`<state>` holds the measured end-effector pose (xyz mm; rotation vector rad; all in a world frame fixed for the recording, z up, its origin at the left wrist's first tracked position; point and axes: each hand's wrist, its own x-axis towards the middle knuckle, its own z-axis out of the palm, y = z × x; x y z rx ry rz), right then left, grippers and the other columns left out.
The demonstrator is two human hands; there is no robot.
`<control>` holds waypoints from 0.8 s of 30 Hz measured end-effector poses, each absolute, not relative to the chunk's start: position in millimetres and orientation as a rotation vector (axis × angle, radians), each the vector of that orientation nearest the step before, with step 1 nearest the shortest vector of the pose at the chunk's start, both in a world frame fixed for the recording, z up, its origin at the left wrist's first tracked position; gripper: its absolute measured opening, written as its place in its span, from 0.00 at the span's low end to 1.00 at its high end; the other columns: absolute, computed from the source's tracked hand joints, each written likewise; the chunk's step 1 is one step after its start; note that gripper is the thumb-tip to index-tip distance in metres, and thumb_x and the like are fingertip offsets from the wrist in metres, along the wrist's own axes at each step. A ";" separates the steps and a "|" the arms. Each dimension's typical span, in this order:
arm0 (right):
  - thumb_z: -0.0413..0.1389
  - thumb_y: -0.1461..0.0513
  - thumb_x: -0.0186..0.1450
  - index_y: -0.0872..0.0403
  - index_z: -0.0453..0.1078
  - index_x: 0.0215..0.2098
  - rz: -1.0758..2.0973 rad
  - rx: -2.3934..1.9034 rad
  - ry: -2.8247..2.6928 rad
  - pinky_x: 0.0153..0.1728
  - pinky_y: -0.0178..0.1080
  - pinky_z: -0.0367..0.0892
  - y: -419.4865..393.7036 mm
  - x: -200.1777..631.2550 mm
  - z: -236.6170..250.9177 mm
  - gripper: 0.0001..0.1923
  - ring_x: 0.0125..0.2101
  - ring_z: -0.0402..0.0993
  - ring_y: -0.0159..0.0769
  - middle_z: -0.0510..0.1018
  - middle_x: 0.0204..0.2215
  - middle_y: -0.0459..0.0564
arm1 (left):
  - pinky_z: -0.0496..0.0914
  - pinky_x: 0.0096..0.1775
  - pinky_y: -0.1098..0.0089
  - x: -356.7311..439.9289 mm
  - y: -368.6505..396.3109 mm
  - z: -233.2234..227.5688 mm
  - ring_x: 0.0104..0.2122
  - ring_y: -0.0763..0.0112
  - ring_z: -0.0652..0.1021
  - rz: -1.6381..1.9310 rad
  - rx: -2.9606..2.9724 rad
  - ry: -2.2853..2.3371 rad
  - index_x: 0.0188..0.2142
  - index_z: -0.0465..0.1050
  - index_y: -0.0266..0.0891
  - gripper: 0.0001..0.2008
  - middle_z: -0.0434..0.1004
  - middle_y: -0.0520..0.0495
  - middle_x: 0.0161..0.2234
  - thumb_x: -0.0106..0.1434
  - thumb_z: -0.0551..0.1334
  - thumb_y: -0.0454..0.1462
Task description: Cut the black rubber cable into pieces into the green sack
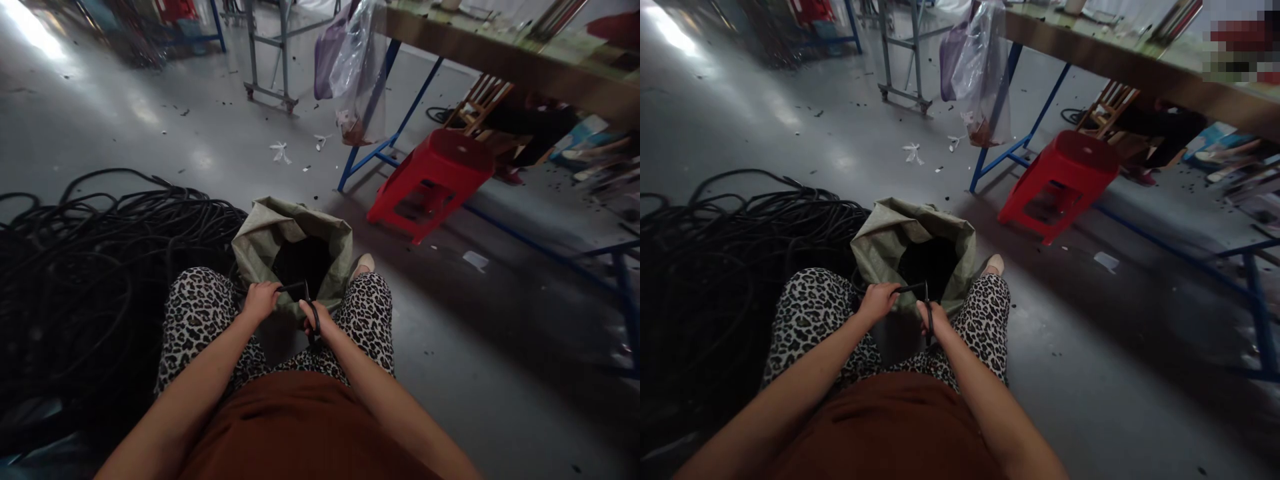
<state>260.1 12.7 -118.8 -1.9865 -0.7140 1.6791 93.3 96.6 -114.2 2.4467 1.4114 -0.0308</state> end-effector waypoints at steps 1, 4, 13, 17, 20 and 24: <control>0.48 0.51 0.66 0.59 0.65 0.42 1.693 -1.967 -0.731 0.10 0.28 0.59 11.7 259.9 -118.9 0.18 0.09 0.63 0.28 0.65 0.12 0.40 | 0.62 0.42 0.64 93.4 96.8 -114.3 0.42 0.62 0.74 -0.022 2.445 1.419 0.46 0.71 0.42 0.14 0.77 0.45 0.41 0.62 0.53 0.37; 0.48 0.50 0.66 0.60 0.65 0.43 1.709 -1.893 -0.800 0.12 0.29 0.61 8.9 259.6 -121.4 0.20 0.11 0.65 0.29 0.67 0.14 0.42 | 0.61 0.42 0.64 93.6 97.1 -115.2 0.43 0.61 0.74 -0.010 2.437 1.432 0.46 0.71 0.42 0.15 0.77 0.45 0.42 0.62 0.53 0.37; 0.47 0.49 0.66 0.61 0.65 0.43 1.738 -1.864 -0.881 0.15 0.28 0.62 8.7 259.5 -124.4 0.22 0.15 0.68 0.30 0.69 0.17 0.45 | 0.61 0.43 0.63 94.6 93.5 -115.8 0.43 0.62 0.74 -0.022 2.455 1.341 0.46 0.71 0.43 0.15 0.76 0.44 0.41 0.62 0.53 0.37; 0.48 0.50 0.67 0.61 0.65 0.43 1.728 -1.871 -0.885 0.14 0.28 0.61 9.8 259.5 -122.0 0.21 0.15 0.68 0.31 0.70 0.16 0.46 | 0.61 0.44 0.63 95.7 91.8 -114.7 0.43 0.62 0.73 -0.018 2.434 1.317 0.47 0.71 0.43 0.15 0.76 0.44 0.41 0.62 0.53 0.36; 0.48 0.50 0.66 0.60 0.65 0.42 1.725 -1.875 -0.851 0.14 0.28 0.60 10.2 258.6 -121.6 0.20 0.14 0.68 0.31 0.70 0.17 0.45 | 0.61 0.44 0.63 96.0 91.4 -113.1 0.43 0.62 0.73 -0.026 2.429 1.305 0.46 0.71 0.44 0.15 0.76 0.44 0.41 0.62 0.53 0.36; 0.49 0.49 0.65 0.59 0.66 0.42 1.740 -1.864 -0.748 0.14 0.29 0.61 10.7 257.2 -123.1 0.21 0.15 0.69 0.31 0.70 0.18 0.46 | 0.60 0.44 0.63 95.1 91.5 -112.0 0.43 0.63 0.73 -0.023 2.441 1.278 0.46 0.71 0.44 0.15 0.76 0.44 0.40 0.62 0.52 0.35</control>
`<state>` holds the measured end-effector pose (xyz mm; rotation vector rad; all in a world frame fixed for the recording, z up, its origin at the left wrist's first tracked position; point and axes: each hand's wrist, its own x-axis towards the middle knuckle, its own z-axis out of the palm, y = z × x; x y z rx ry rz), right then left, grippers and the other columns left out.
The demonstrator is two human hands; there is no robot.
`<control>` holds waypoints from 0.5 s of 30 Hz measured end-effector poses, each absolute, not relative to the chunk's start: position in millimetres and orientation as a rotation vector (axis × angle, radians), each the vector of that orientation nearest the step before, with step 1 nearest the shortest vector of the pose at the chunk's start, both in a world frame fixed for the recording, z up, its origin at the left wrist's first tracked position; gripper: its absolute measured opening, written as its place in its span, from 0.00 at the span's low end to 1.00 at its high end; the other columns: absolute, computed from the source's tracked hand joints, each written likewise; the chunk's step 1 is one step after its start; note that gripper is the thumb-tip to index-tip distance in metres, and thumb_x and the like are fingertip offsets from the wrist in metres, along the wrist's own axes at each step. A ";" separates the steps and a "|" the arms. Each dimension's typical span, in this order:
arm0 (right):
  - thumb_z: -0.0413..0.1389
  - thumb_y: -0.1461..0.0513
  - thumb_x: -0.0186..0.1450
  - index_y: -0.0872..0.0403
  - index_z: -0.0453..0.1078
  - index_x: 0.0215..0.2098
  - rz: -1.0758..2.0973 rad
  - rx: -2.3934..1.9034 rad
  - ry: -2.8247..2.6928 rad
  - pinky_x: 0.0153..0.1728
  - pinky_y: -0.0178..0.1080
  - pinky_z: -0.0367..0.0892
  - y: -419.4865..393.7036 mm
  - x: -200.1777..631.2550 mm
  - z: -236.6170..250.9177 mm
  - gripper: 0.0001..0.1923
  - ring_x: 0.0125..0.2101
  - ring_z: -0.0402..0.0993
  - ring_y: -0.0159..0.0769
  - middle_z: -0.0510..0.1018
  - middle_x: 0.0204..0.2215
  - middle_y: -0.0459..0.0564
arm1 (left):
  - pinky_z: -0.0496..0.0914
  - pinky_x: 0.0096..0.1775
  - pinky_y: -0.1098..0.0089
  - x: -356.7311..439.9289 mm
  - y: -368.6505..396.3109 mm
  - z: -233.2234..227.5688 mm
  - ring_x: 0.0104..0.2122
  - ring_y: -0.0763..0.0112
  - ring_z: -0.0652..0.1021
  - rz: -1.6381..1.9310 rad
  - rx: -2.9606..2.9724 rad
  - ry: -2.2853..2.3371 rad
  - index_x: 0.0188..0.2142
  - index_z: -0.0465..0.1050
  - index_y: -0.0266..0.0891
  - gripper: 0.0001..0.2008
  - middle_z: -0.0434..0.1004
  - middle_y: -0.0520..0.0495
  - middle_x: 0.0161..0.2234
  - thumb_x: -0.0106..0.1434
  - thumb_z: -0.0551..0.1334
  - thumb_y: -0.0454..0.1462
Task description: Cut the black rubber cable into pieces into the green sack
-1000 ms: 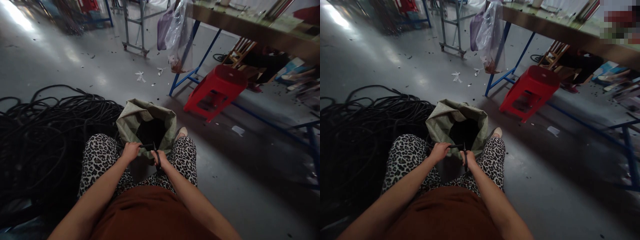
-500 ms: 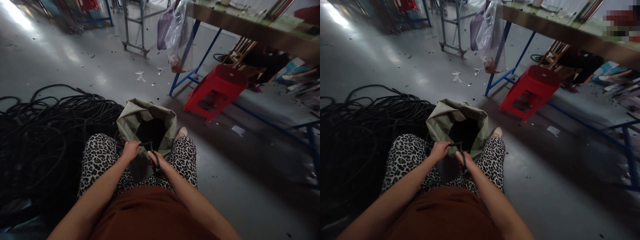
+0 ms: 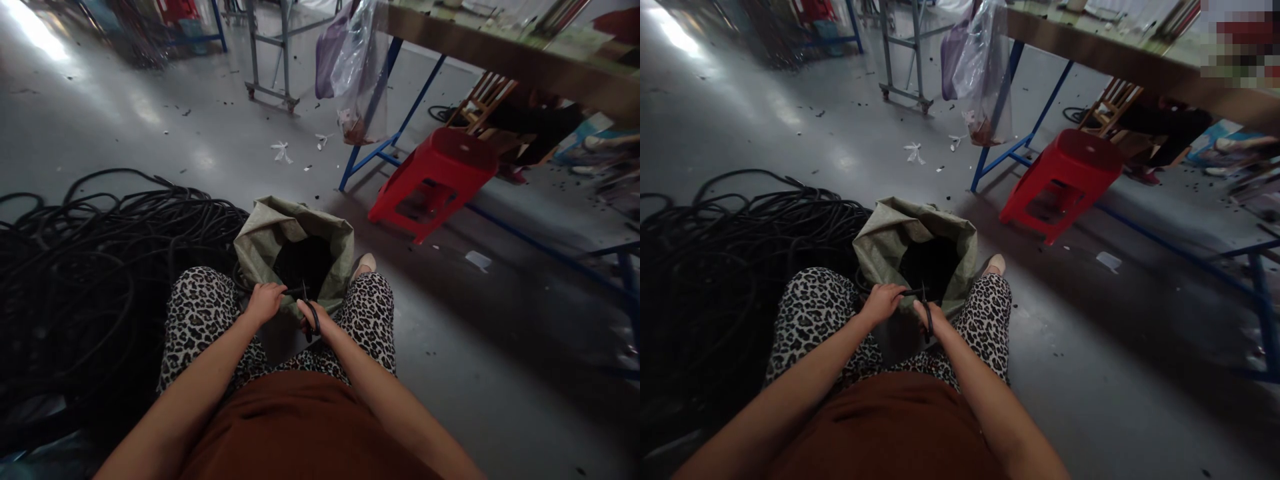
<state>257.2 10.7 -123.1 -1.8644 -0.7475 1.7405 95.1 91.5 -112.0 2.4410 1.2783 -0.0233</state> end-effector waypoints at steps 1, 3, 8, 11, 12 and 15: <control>0.49 0.49 0.65 0.58 0.66 0.43 1.746 -1.862 -0.723 0.14 0.29 0.61 10.8 257.0 -123.7 0.21 0.16 0.69 0.31 0.71 0.19 0.46 | 0.60 0.44 0.63 94.7 91.6 -112.0 0.43 0.63 0.73 -0.028 2.445 1.271 0.46 0.71 0.44 0.15 0.76 0.44 0.40 0.62 0.52 0.35; 0.49 0.48 0.65 0.57 0.65 0.44 1.762 -1.864 -0.686 0.14 0.29 0.61 11.0 256.9 -124.7 0.22 0.16 0.70 0.31 0.71 0.20 0.46 | 0.60 0.44 0.63 93.9 92.1 -112.2 0.42 0.63 0.73 -0.040 2.452 1.257 0.46 0.71 0.44 0.14 0.76 0.45 0.39 0.62 0.53 0.35; 0.48 0.50 0.66 0.58 0.65 0.40 1.764 -1.851 -0.675 0.12 0.29 0.62 10.8 257.0 -121.9 0.19 0.12 0.66 0.29 0.68 0.15 0.43 | 0.61 0.43 0.63 93.4 93.1 -113.2 0.43 0.63 0.73 -0.045 2.454 1.244 0.46 0.70 0.43 0.15 0.76 0.45 0.39 0.62 0.52 0.35; 0.48 0.53 0.67 0.58 0.64 0.38 1.741 -1.886 -0.701 0.10 0.26 0.58 10.9 256.8 -117.8 0.15 0.09 0.62 0.27 0.64 0.11 0.40 | 0.61 0.44 0.63 94.3 92.7 -114.4 0.43 0.63 0.73 -0.057 2.447 1.265 0.47 0.70 0.44 0.15 0.76 0.45 0.40 0.63 0.52 0.35; 0.48 0.54 0.67 0.58 0.64 0.38 1.733 -1.909 -0.712 0.09 0.26 0.57 11.1 256.7 -116.8 0.14 0.08 0.61 0.26 0.64 0.10 0.39 | 0.61 0.44 0.63 94.6 92.4 -114.8 0.43 0.63 0.73 -0.060 2.444 1.270 0.46 0.70 0.44 0.15 0.76 0.45 0.40 0.63 0.52 0.36; 0.49 0.56 0.67 0.58 0.64 0.35 1.695 -1.956 -0.725 0.09 0.26 0.56 12.0 256.8 -116.1 0.12 0.07 0.60 0.26 0.62 0.09 0.38 | 0.61 0.44 0.63 94.5 91.8 -116.2 0.43 0.63 0.73 -0.050 2.443 1.260 0.46 0.70 0.44 0.14 0.76 0.45 0.40 0.63 0.52 0.36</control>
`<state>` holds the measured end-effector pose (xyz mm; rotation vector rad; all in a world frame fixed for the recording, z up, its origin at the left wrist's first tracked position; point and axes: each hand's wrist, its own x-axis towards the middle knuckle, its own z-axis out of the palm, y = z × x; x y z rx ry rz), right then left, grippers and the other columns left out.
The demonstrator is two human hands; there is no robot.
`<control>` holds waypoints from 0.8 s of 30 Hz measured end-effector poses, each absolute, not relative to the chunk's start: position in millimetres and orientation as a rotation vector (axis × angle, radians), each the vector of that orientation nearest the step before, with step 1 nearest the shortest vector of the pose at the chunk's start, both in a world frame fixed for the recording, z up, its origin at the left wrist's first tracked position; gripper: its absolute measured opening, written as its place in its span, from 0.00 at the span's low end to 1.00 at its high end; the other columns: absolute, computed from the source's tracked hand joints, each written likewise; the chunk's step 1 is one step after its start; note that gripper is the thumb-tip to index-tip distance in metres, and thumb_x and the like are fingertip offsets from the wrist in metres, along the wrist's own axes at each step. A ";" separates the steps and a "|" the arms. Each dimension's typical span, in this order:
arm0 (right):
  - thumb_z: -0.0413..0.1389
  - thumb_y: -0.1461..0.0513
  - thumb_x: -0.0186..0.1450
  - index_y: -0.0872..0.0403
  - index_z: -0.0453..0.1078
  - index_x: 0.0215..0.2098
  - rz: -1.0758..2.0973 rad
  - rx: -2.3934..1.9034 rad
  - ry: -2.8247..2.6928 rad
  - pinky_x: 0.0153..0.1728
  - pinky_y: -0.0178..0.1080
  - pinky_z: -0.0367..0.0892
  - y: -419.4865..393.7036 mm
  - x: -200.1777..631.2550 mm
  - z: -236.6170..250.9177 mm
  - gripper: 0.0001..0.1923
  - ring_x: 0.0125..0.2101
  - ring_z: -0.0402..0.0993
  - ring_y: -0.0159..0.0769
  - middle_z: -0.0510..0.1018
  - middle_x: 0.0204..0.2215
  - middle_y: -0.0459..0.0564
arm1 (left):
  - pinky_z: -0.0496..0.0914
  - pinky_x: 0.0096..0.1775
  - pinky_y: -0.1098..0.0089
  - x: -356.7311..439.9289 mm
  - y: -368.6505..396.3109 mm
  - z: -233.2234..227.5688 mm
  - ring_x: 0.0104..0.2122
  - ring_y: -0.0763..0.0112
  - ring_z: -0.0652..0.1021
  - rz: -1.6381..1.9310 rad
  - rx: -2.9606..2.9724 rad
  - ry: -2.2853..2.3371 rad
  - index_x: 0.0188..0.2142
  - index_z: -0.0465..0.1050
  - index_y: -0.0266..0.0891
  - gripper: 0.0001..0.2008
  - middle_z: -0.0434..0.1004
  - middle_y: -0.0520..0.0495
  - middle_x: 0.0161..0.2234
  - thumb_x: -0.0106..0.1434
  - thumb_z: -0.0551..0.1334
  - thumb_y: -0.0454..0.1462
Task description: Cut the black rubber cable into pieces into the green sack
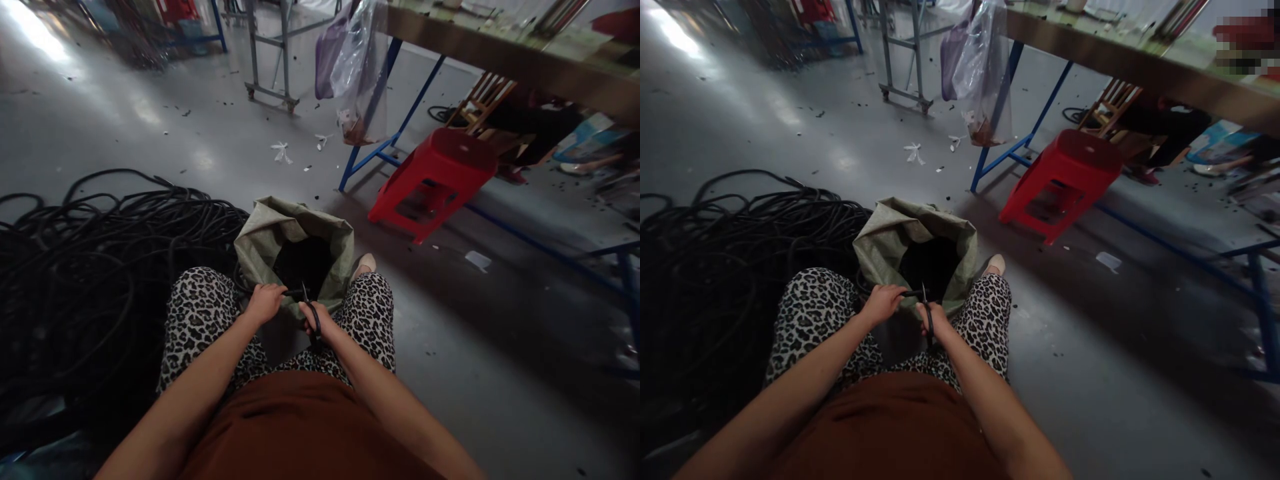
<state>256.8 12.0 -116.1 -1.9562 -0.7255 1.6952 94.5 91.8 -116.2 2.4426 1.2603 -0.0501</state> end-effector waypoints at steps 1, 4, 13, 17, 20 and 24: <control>0.49 0.56 0.66 0.58 0.64 0.35 1.673 -1.964 -0.724 0.09 0.26 0.56 12.3 257.1 -116.6 0.12 0.07 0.59 0.26 0.62 0.09 0.38 | 0.60 0.45 0.63 94.0 91.7 -116.6 0.43 0.63 0.73 -0.044 2.442 1.256 0.47 0.70 0.44 0.14 0.76 0.45 0.41 0.63 0.53 0.36; 0.50 0.56 0.66 0.58 0.64 0.34 1.609 -1.980 -0.718 0.09 0.26 0.57 12.7 258.6 -119.6 0.12 0.07 0.59 0.25 0.61 0.09 0.37 | 0.60 0.45 0.63 91.9 92.3 -117.6 0.45 0.64 0.73 -0.031 2.430 1.268 0.48 0.69 0.44 0.15 0.76 0.45 0.42 0.62 0.54 0.37; 0.53 0.59 0.64 0.58 0.64 0.30 1.582 -1.996 -0.853 0.09 0.27 0.56 10.4 262.9 -130.7 0.09 0.07 0.59 0.26 0.60 0.09 0.37 | 0.61 0.44 0.63 87.8 95.1 -120.8 0.42 0.63 0.74 -0.064 2.445 1.310 0.45 0.71 0.44 0.14 0.77 0.44 0.40 0.62 0.53 0.36; 0.53 0.59 0.64 0.58 0.65 0.31 1.581 -2.017 -0.854 0.10 0.27 0.56 10.5 263.4 -129.1 0.09 0.07 0.59 0.26 0.60 0.09 0.37 | 0.60 0.44 0.63 88.0 95.6 -120.2 0.43 0.63 0.74 -0.078 2.448 1.335 0.46 0.71 0.44 0.14 0.77 0.44 0.40 0.62 0.54 0.36; 0.52 0.58 0.65 0.58 0.66 0.34 1.607 -2.015 -0.787 0.10 0.27 0.57 10.9 262.7 -124.4 0.10 0.07 0.59 0.26 0.61 0.09 0.37 | 0.60 0.44 0.63 89.4 95.7 -116.8 0.43 0.63 0.74 -0.079 2.429 1.365 0.46 0.71 0.44 0.14 0.77 0.44 0.40 0.62 0.53 0.37; 0.50 0.53 0.66 0.58 0.65 0.37 1.690 -1.955 -0.765 0.10 0.27 0.57 9.7 261.5 -118.7 0.15 0.07 0.61 0.27 0.63 0.10 0.38 | 0.60 0.42 0.63 90.9 96.5 -113.9 0.41 0.62 0.74 -0.053 2.437 1.414 0.47 0.71 0.44 0.15 0.77 0.44 0.40 0.63 0.52 0.38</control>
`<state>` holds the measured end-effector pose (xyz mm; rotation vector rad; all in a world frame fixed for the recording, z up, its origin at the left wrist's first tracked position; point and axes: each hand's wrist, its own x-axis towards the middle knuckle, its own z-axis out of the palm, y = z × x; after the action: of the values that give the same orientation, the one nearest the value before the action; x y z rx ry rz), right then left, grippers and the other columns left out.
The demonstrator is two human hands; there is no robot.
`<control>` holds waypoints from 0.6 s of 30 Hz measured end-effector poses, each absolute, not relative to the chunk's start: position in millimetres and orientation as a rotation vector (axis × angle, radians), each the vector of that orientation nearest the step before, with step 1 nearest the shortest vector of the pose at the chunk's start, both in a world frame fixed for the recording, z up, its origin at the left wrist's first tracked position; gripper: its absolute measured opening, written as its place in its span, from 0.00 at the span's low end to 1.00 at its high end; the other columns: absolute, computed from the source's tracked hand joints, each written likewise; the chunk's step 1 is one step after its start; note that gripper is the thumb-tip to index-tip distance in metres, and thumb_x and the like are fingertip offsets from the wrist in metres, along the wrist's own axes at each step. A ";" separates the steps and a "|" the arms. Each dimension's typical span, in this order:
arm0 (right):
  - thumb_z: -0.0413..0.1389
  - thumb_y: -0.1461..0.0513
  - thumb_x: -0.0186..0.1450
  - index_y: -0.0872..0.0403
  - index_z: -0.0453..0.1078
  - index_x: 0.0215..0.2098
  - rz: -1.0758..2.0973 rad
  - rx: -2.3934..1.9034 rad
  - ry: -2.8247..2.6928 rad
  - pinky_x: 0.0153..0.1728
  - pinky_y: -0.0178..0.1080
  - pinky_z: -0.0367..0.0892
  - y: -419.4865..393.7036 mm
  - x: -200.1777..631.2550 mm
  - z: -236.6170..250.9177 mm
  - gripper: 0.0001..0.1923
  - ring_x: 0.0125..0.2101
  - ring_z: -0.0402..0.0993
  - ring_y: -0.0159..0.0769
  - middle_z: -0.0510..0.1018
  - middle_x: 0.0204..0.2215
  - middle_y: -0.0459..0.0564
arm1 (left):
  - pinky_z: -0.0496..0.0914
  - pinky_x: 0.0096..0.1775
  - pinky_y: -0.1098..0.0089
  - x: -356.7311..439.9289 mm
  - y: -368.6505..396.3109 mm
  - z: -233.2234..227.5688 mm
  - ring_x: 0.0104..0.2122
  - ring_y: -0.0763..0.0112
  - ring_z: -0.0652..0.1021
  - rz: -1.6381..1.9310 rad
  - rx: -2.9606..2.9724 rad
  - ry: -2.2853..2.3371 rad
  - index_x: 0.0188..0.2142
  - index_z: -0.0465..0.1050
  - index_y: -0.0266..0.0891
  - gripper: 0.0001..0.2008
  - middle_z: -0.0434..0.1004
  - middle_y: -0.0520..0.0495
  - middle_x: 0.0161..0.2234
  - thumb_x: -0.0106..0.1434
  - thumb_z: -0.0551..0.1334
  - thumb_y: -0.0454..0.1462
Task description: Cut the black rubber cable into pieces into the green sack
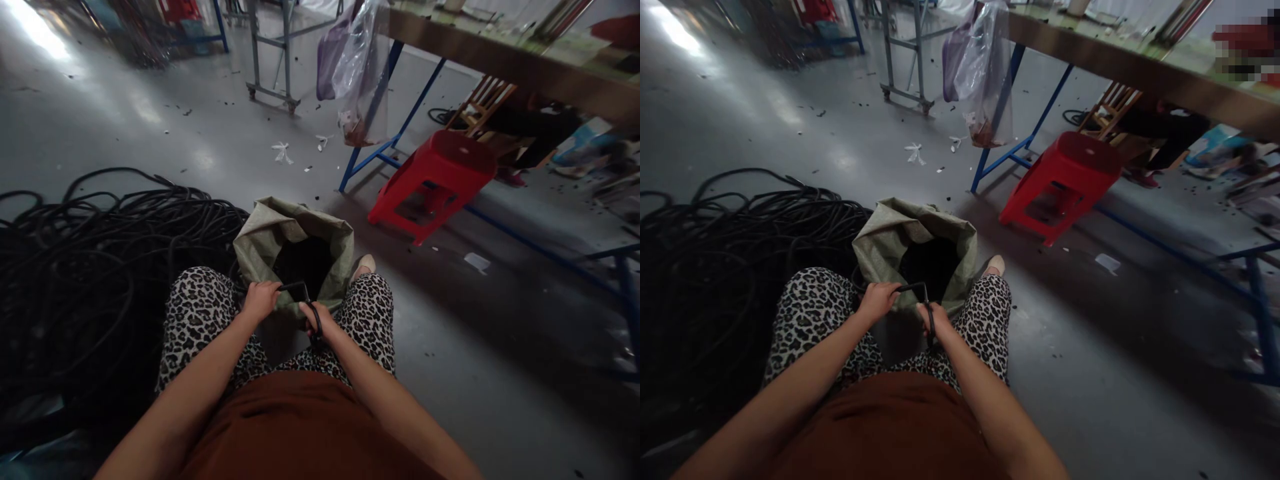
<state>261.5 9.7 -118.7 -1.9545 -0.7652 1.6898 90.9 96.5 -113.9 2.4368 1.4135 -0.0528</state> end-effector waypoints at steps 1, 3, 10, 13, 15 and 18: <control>0.49 0.53 0.66 0.58 0.65 0.37 1.704 -1.929 -0.769 0.10 0.27 0.57 9.1 261.2 -118.3 0.15 0.08 0.62 0.27 0.64 0.11 0.39 | 0.60 0.42 0.62 91.0 96.7 -113.9 0.41 0.61 0.74 -0.043 2.445 1.422 0.47 0.71 0.44 0.15 0.77 0.44 0.40 0.63 0.52 0.38; 0.49 0.52 0.66 0.58 0.65 0.39 1.716 -1.870 -0.770 0.11 0.27 0.58 7.8 260.7 -119.1 0.16 0.09 0.63 0.27 0.66 0.12 0.40 | 0.60 0.42 0.62 91.0 97.1 -114.2 0.41 0.61 0.74 -0.030 2.454 1.433 0.47 0.71 0.44 0.15 0.77 0.44 0.39 0.63 0.52 0.38; 0.49 0.50 0.65 0.58 0.65 0.39 1.737 -1.784 -0.835 0.13 0.27 0.60 5.3 260.6 -127.7 0.19 0.12 0.66 0.27 0.68 0.15 0.41 | 0.60 0.42 0.63 91.7 95.9 -112.6 0.42 0.62 0.74 -0.025 2.445 1.386 0.46 0.71 0.44 0.14 0.76 0.44 0.40 0.63 0.52 0.38; 0.49 0.50 0.65 0.58 0.65 0.38 1.728 -1.791 -0.871 0.14 0.28 0.61 6.0 260.5 -129.2 0.18 0.13 0.67 0.29 0.68 0.16 0.42 | 0.60 0.43 0.63 93.2 94.4 -112.1 0.43 0.62 0.74 -0.042 2.457 1.345 0.46 0.71 0.43 0.14 0.77 0.44 0.40 0.63 0.53 0.37; 0.49 0.50 0.65 0.58 0.65 0.39 1.734 -1.808 -0.856 0.14 0.29 0.61 6.9 260.0 -130.2 0.18 0.13 0.67 0.30 0.69 0.16 0.43 | 0.60 0.43 0.62 94.0 93.5 -112.2 0.42 0.62 0.74 -0.048 2.467 1.319 0.47 0.71 0.43 0.14 0.77 0.44 0.40 0.63 0.53 0.37; 0.50 0.50 0.65 0.58 0.65 0.41 1.743 -1.841 -0.797 0.14 0.30 0.63 8.1 258.8 -131.4 0.18 0.13 0.67 0.30 0.69 0.16 0.43 | 0.60 0.43 0.62 94.4 92.6 -112.5 0.42 0.62 0.74 -0.042 2.476 1.284 0.46 0.71 0.43 0.14 0.76 0.44 0.39 0.63 0.53 0.36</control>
<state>258.8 8.1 -131.4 -1.8414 -0.7971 1.7429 94.4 92.6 -112.5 2.4760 1.2835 -0.0415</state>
